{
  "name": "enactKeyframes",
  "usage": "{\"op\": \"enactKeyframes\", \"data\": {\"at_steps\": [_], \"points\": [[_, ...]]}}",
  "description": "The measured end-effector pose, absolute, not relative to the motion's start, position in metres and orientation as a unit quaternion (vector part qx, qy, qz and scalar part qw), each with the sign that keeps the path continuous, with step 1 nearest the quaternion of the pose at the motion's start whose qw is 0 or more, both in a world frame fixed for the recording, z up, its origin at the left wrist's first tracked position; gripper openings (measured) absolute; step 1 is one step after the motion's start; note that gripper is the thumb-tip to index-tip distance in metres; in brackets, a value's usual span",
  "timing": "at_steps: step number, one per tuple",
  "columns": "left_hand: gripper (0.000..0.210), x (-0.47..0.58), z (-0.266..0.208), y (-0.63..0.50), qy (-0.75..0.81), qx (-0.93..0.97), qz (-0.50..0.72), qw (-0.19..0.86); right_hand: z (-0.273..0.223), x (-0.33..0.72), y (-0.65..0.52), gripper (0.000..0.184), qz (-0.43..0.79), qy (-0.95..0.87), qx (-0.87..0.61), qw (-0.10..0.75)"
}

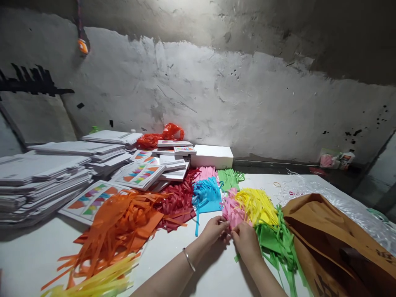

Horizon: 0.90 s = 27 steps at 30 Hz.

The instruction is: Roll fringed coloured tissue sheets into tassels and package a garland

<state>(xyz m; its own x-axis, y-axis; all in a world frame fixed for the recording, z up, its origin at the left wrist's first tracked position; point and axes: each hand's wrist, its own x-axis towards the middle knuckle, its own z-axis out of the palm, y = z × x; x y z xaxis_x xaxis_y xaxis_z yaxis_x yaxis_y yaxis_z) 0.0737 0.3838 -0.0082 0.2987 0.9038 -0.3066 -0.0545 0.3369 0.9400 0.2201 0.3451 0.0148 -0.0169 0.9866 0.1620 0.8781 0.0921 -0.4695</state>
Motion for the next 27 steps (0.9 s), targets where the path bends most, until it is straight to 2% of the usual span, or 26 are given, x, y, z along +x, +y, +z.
{"op": "enactKeyframes", "data": {"at_steps": [8, 12, 20, 27], "points": [[0.027, 0.074, -0.015, 0.389, 0.470, 0.449, 0.351, 0.674, -0.017, 0.228, 0.352, 0.028, 0.229, -0.626, -0.664, 0.340], [0.029, 0.076, -0.016, 0.388, 0.474, 0.439, 0.359, 0.674, -0.028, 0.232, 0.354, 0.028, 0.242, -0.595, -0.663, 0.385], [0.028, 0.081, -0.015, 0.382, 0.475, 0.448, 0.392, 0.648, -0.022, 0.224, 0.363, 0.022, 0.182, -0.624, -0.652, 0.390], [0.025, 0.081, -0.014, 0.380, 0.484, 0.459, 0.395, 0.632, -0.015, 0.229, 0.370, 0.025, 0.190, -0.634, -0.642, 0.386]]}}
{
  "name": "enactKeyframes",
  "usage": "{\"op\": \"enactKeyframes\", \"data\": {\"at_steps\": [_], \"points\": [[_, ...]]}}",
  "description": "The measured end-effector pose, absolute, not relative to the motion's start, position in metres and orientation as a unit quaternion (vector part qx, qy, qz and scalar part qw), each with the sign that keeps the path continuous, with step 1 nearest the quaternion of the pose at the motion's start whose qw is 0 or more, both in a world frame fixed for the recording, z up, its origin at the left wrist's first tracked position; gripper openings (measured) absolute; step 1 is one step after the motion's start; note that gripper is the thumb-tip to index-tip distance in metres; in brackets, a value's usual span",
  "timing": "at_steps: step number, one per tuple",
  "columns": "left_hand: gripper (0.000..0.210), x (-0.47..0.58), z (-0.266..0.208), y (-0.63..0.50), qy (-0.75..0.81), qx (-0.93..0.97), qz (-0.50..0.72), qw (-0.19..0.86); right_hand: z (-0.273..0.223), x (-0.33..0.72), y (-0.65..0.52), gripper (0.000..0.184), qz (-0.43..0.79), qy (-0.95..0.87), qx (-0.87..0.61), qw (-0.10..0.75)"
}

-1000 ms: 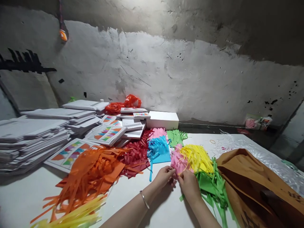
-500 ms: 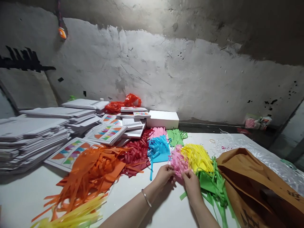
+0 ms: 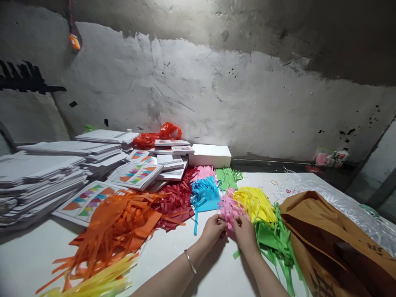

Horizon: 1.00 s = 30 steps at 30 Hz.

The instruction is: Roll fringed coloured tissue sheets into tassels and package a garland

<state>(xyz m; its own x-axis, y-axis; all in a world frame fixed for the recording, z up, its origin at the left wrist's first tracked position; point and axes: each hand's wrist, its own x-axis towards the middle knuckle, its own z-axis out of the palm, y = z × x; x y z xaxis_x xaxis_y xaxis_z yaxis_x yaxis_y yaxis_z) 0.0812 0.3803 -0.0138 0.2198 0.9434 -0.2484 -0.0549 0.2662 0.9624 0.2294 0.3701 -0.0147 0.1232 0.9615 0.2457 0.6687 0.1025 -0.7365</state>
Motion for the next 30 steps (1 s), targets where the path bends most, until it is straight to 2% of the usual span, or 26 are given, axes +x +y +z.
{"op": "enactKeyframes", "data": {"at_steps": [9, 17, 22, 25, 30], "points": [[0.025, 0.081, -0.012, 0.377, 0.495, 0.480, 0.391, 0.610, -0.016, 0.237, 0.361, 0.028, 0.239, -0.574, -0.622, 0.475], [0.023, 0.080, -0.009, 0.375, 0.503, 0.534, 0.408, 0.543, -0.019, 0.232, 0.350, 0.025, 0.217, -0.517, -0.623, 0.546], [0.003, 0.078, 0.006, 0.362, 0.481, 0.620, 0.458, 0.418, -0.020, 0.230, 0.344, 0.027, 0.191, -0.527, -0.611, 0.558], [0.019, 0.079, 0.015, 0.354, 0.449, 0.670, 0.461, 0.371, -0.017, 0.229, 0.340, 0.029, 0.176, -0.548, -0.600, 0.556], [0.011, 0.083, 0.013, 0.356, 0.432, 0.708, 0.422, 0.366, -0.014, 0.228, 0.334, 0.031, 0.169, -0.569, -0.582, 0.556]]}}
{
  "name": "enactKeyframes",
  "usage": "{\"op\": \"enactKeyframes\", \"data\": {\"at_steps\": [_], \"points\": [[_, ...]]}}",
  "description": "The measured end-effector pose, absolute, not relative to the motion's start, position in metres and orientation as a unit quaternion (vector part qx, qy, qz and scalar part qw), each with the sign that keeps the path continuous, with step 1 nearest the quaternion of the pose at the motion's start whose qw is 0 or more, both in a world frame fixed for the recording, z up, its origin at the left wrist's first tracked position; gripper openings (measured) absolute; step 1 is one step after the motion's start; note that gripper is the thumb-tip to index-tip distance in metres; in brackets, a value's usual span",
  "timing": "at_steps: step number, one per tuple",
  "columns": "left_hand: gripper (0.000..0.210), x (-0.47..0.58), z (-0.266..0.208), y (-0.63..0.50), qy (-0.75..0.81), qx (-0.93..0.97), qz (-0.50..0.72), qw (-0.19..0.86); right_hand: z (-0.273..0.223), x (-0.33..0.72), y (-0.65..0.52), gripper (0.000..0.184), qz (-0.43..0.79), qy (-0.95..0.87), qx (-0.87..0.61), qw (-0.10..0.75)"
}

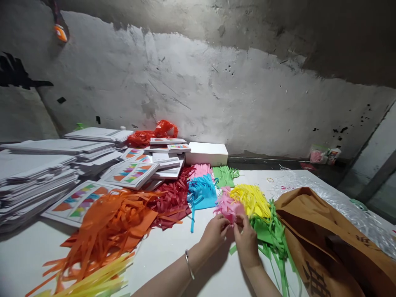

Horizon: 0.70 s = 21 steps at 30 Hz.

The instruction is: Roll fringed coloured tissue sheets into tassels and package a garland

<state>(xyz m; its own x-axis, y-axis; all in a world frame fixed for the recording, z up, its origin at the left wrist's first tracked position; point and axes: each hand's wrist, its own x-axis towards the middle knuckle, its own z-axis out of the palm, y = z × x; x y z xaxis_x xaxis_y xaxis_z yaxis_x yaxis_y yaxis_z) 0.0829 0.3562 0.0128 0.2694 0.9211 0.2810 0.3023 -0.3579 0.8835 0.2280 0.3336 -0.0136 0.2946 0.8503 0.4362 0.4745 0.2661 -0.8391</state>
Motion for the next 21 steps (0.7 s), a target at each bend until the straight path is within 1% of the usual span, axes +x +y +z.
{"op": "enactKeyframes", "data": {"at_steps": [2, 6, 13, 16, 21], "points": [[0.009, 0.084, 0.008, 0.361, 0.435, 0.709, 0.409, 0.376, -0.013, 0.229, 0.333, 0.031, 0.171, -0.563, -0.581, 0.562], [0.020, 0.085, 0.002, 0.369, 0.449, 0.695, 0.391, 0.404, -0.012, 0.233, 0.333, 0.029, 0.172, -0.523, -0.594, 0.587], [0.018, 0.086, 0.007, 0.369, 0.438, 0.701, 0.349, 0.442, -0.007, 0.235, 0.327, 0.023, 0.200, -0.508, -0.582, 0.602], [0.019, 0.089, 0.009, 0.367, 0.439, 0.695, 0.322, 0.469, -0.008, 0.231, 0.325, 0.022, 0.229, -0.498, -0.562, 0.620], [0.022, 0.091, 0.009, 0.364, 0.452, 0.658, 0.281, 0.533, -0.017, 0.227, 0.332, 0.024, 0.309, -0.435, -0.508, 0.676]]}}
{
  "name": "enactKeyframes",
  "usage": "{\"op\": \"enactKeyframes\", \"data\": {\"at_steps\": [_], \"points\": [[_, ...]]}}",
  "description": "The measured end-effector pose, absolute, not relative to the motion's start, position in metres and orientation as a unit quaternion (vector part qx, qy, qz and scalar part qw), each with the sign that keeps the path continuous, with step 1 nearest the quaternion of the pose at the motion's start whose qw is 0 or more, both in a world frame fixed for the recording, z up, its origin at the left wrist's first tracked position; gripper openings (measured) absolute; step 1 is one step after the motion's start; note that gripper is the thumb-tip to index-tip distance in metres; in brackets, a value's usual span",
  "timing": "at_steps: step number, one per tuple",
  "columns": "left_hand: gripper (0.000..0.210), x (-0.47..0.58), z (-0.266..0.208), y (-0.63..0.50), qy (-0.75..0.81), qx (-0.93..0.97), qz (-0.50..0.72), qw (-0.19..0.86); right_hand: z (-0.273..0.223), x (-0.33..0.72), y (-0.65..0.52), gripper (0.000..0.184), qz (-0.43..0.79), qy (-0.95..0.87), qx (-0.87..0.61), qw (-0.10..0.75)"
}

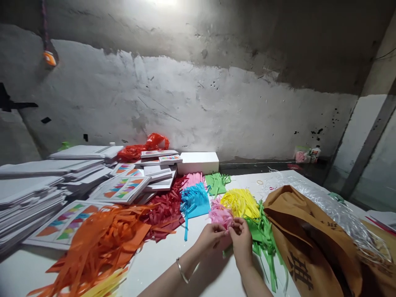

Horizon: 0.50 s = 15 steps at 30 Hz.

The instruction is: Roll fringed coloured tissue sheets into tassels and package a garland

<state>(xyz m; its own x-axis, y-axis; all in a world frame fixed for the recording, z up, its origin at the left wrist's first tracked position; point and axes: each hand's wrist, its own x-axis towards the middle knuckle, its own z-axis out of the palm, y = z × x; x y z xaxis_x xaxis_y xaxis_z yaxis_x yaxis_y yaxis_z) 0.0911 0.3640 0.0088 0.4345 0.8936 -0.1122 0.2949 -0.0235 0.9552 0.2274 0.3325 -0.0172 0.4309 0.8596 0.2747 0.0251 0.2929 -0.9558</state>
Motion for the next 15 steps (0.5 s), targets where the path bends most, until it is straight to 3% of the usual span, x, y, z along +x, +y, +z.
{"op": "enactKeyframes", "data": {"at_steps": [8, 15], "points": [[0.026, 0.088, 0.024, 0.359, 0.473, 0.618, 0.272, 0.567, -0.021, 0.234, 0.335, 0.025, 0.377, -0.353, -0.446, 0.731], [0.023, 0.086, 0.039, 0.356, 0.460, 0.631, 0.224, 0.583, -0.002, 0.221, 0.322, 0.022, 0.369, -0.399, -0.422, 0.726]]}}
